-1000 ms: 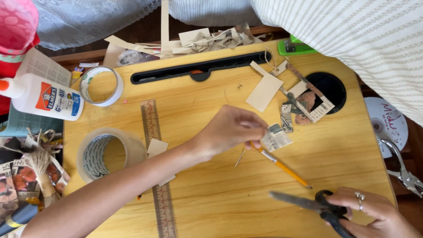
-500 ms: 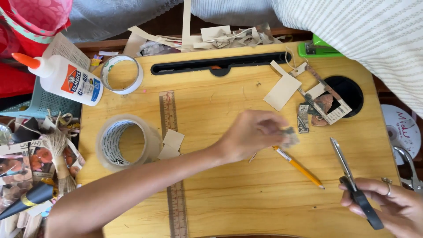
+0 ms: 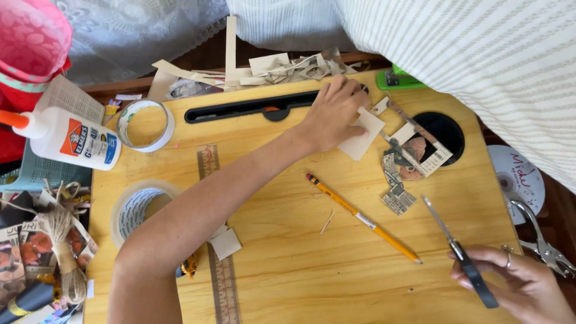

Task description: Cutting small rectangular pieces from cardboard scraps using scissors on a wooden workspace.

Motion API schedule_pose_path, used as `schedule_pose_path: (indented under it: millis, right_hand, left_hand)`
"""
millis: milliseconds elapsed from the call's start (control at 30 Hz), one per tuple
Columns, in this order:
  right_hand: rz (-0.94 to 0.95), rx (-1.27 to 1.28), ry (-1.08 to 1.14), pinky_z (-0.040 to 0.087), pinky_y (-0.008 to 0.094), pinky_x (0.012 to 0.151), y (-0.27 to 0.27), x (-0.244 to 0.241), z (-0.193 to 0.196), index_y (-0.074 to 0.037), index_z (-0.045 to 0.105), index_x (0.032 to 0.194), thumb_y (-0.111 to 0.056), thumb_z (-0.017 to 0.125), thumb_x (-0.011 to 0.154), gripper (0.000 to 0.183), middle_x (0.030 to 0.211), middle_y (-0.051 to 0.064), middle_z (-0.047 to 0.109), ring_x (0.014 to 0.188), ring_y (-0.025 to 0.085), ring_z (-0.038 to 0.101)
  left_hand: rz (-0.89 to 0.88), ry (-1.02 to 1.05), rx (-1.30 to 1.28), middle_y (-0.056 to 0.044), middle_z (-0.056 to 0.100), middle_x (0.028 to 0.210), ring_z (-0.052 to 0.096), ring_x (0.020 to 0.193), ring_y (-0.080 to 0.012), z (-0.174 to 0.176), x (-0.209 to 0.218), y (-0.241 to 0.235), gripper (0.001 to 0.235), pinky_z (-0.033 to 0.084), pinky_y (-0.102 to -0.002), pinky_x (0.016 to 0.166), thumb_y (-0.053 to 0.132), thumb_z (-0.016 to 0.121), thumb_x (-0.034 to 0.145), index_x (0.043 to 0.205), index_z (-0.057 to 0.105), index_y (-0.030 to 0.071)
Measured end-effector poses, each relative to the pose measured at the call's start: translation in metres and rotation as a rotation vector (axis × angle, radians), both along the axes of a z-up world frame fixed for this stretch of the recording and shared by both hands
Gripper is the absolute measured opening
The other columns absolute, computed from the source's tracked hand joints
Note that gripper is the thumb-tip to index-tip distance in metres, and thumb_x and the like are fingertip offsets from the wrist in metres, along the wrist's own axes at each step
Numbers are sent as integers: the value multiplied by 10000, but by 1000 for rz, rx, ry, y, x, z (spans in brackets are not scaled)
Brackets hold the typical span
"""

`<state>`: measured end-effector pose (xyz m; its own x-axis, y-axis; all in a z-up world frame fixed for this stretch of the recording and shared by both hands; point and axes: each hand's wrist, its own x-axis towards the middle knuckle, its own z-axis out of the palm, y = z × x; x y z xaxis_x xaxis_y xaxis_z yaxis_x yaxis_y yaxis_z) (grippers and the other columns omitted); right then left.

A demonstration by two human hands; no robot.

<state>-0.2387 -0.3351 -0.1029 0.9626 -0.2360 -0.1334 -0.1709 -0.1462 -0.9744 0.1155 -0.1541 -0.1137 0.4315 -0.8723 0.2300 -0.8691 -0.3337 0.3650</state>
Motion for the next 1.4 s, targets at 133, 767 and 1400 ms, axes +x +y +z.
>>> schedule_pose_path:
  millis: [133, 767, 1400]
  right_hand:
    - [-19, 286, 2, 667, 465, 832, -20, -19, -32, 148, 651, 1082, 173, 716, 566, 520, 967, 326, 732, 847, 387, 769]
    - [19, 372, 154, 424, 371, 478, 50, 65, 20, 117, 669, 991, -55, 681, 732, 311, 818, 272, 702, 682, 293, 601]
    - [258, 463, 149, 403, 359, 494, 77, 97, 30, 99, 640, 1109, -449, 646, 781, 639, 738, 187, 596, 687, 239, 537]
  left_hand:
    - [125, 82, -56, -57, 472, 994, 382, 967, -247, 12, -3, 6, 310, 361, -376, 833, 183, 824, 658, 827, 580, 95]
    - [615, 1494, -830, -119, 715, 845, 694, 737, -199, 90, -109, 142, 157, 568, -303, 735, 86, 683, 763, 898, 660, 10]
    - [535, 1379, -729, 12, 613, 773, 475, 709, -74, 89, -140, 158, 77, 362, -220, 551, 110, 726, 800, 870, 757, 99]
